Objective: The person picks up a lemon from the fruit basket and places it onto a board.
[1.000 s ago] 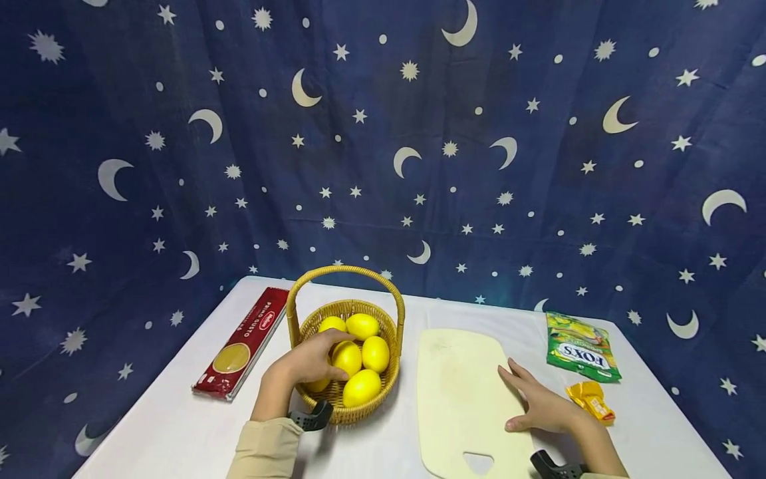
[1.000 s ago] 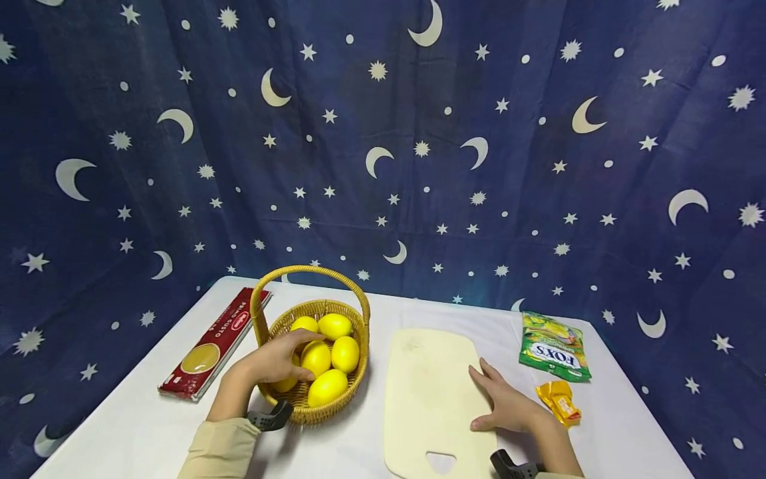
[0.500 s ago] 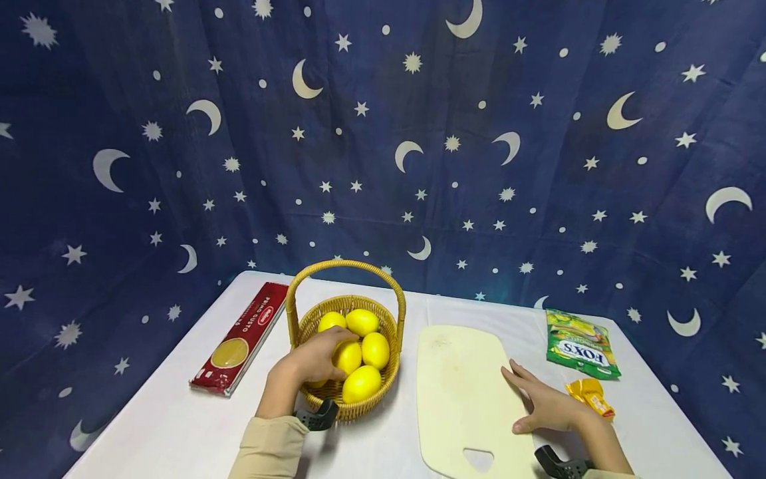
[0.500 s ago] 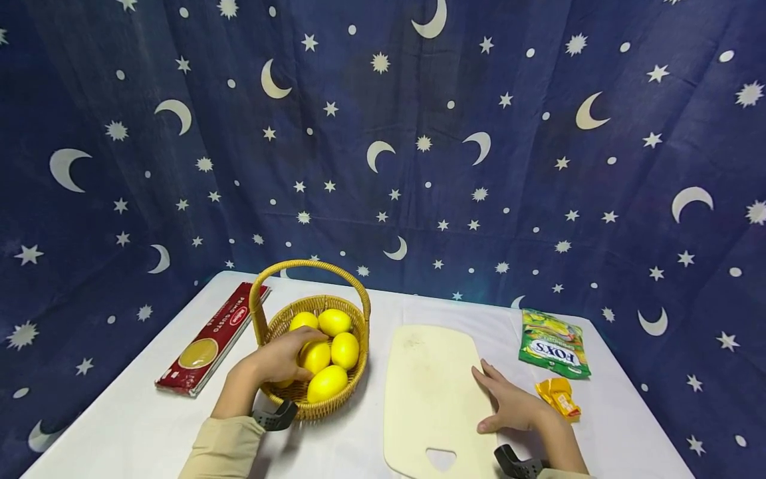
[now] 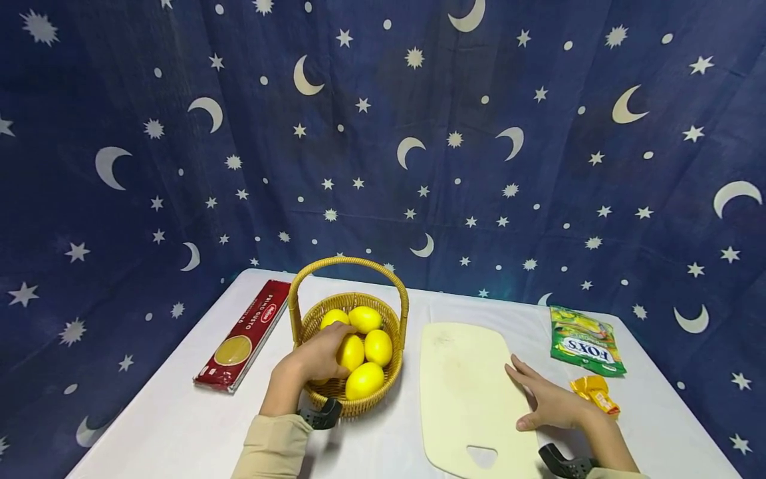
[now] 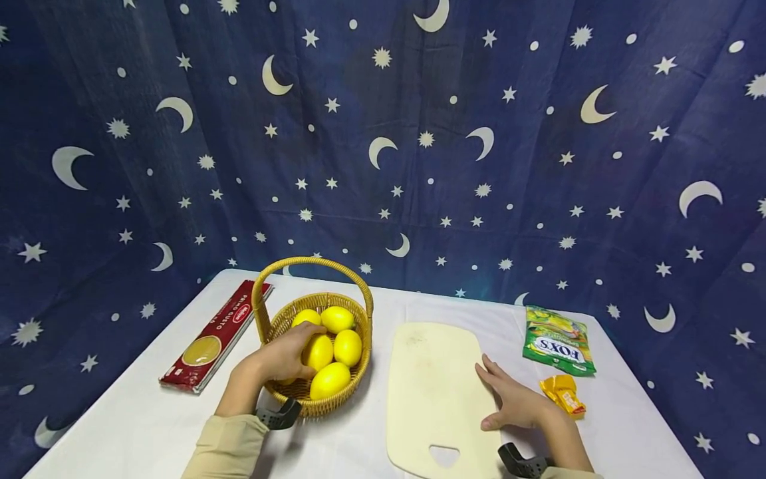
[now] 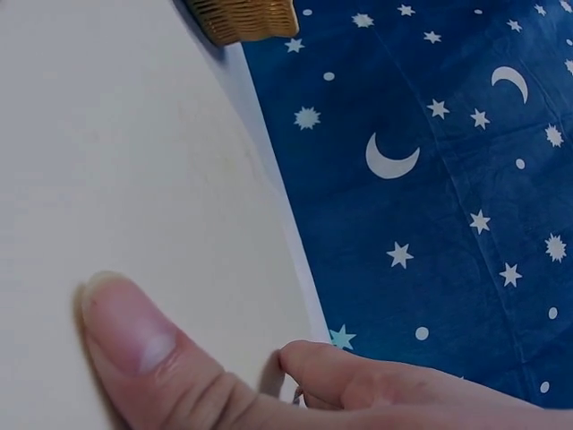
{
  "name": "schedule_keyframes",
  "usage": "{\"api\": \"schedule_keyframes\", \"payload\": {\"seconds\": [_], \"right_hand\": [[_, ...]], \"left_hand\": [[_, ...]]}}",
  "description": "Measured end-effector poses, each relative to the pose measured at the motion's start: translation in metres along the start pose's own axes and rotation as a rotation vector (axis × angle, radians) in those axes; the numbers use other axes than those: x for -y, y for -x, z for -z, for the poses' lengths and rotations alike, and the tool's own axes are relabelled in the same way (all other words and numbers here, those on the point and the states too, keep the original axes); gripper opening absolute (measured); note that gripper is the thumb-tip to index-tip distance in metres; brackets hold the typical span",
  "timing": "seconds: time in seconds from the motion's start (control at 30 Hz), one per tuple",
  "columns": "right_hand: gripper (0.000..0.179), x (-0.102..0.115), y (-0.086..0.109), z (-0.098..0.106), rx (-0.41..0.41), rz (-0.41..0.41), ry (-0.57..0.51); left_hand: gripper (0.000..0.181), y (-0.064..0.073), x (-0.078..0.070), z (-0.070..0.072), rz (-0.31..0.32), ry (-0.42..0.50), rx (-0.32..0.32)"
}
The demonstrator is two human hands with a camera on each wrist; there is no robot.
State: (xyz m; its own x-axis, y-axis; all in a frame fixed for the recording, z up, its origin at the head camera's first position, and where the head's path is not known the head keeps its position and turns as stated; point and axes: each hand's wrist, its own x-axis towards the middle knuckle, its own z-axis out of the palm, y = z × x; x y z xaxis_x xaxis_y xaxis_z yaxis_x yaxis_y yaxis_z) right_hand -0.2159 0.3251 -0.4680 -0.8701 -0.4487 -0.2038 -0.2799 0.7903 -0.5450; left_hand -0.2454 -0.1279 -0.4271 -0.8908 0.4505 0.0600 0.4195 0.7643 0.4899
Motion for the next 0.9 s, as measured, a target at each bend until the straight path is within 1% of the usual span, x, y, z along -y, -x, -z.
{"api": "schedule_keyframes", "payload": {"seconds": [0.1,0.27,0.37,0.5,0.67,0.8,0.9], "right_hand": [[0.110,-0.001,0.001,0.001,-0.007,-0.001,0.002],[0.110,-0.002,0.002,0.000,-0.008,-0.007,-0.004],[0.110,-0.002,0.002,-0.001,-0.009,-0.012,-0.003],[0.110,0.000,0.000,-0.001,-0.011,-0.010,-0.005],[0.109,0.001,0.000,-0.001,-0.012,0.001,0.010],[0.109,0.001,0.000,0.000,-0.012,-0.008,0.002],[0.109,0.001,0.001,-0.001,-0.008,-0.011,-0.005]], "left_hand": [[0.069,-0.001,-0.002,0.000,0.007,-0.006,-0.009],[0.069,-0.001,-0.004,-0.001,0.035,-0.034,0.002],[0.070,0.000,-0.003,-0.001,0.044,-0.046,-0.004],[0.070,0.000,0.000,-0.001,0.021,-0.047,-0.028],[0.067,0.001,0.003,0.002,0.009,-0.005,-0.045],[0.064,0.002,0.000,0.006,0.006,0.019,-0.057],[0.065,0.004,-0.005,0.010,-0.026,0.008,-0.074]]}}
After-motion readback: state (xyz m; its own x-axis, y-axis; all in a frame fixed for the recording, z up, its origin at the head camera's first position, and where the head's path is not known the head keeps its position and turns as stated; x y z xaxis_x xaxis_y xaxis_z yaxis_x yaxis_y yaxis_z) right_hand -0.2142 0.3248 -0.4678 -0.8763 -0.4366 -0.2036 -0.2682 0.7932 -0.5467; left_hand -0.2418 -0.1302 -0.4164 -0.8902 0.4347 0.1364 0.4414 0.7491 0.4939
